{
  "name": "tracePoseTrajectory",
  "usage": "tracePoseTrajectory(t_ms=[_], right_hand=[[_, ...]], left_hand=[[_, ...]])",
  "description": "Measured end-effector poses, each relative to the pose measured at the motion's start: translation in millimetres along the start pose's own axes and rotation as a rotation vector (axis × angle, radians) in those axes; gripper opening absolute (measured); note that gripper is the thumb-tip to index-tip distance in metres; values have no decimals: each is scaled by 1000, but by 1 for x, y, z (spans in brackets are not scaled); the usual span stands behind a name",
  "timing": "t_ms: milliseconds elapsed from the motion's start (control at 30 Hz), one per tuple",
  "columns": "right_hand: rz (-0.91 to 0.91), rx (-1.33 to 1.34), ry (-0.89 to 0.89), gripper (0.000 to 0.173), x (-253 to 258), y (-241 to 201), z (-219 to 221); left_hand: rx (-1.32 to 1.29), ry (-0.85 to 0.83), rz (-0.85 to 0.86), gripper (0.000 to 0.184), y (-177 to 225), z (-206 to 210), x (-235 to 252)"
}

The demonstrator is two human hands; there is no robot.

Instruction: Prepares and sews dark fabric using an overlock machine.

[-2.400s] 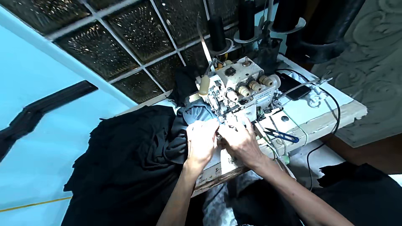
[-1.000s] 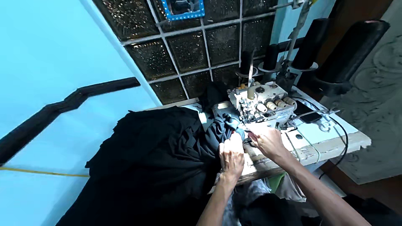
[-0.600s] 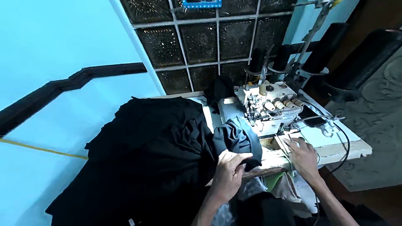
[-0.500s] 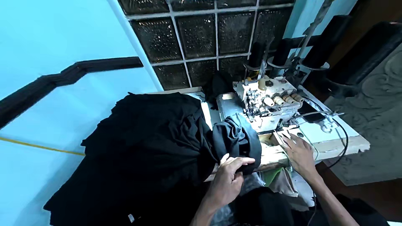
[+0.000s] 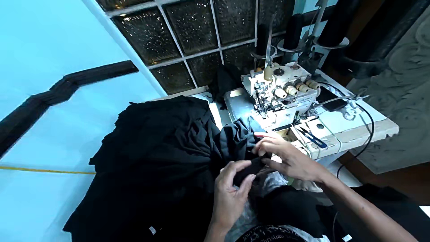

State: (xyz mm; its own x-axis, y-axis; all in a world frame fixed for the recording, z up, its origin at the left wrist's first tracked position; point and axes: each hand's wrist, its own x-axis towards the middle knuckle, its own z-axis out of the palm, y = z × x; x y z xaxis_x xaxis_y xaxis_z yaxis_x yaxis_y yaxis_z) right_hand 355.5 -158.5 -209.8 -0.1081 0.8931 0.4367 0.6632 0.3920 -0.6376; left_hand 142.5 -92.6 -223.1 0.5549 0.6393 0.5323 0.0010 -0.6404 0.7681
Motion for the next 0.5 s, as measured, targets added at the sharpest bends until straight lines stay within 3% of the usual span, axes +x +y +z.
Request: tracePoseTrajectory(t_ms=[67, 200, 333, 500], right_hand=[[47, 63, 54, 20, 1, 0, -3], [30, 40, 155, 22, 3, 2, 4], [-44, -161, 256, 12, 0, 5, 15], [-96, -364, 471, 11, 0, 18, 23]], left_hand=[[78, 46, -52, 32, -4, 1, 7], [149, 177, 41, 12, -11, 9, 19], [122, 210, 167, 5, -13, 19, 18], [155, 171, 300, 9, -17, 31, 7]])
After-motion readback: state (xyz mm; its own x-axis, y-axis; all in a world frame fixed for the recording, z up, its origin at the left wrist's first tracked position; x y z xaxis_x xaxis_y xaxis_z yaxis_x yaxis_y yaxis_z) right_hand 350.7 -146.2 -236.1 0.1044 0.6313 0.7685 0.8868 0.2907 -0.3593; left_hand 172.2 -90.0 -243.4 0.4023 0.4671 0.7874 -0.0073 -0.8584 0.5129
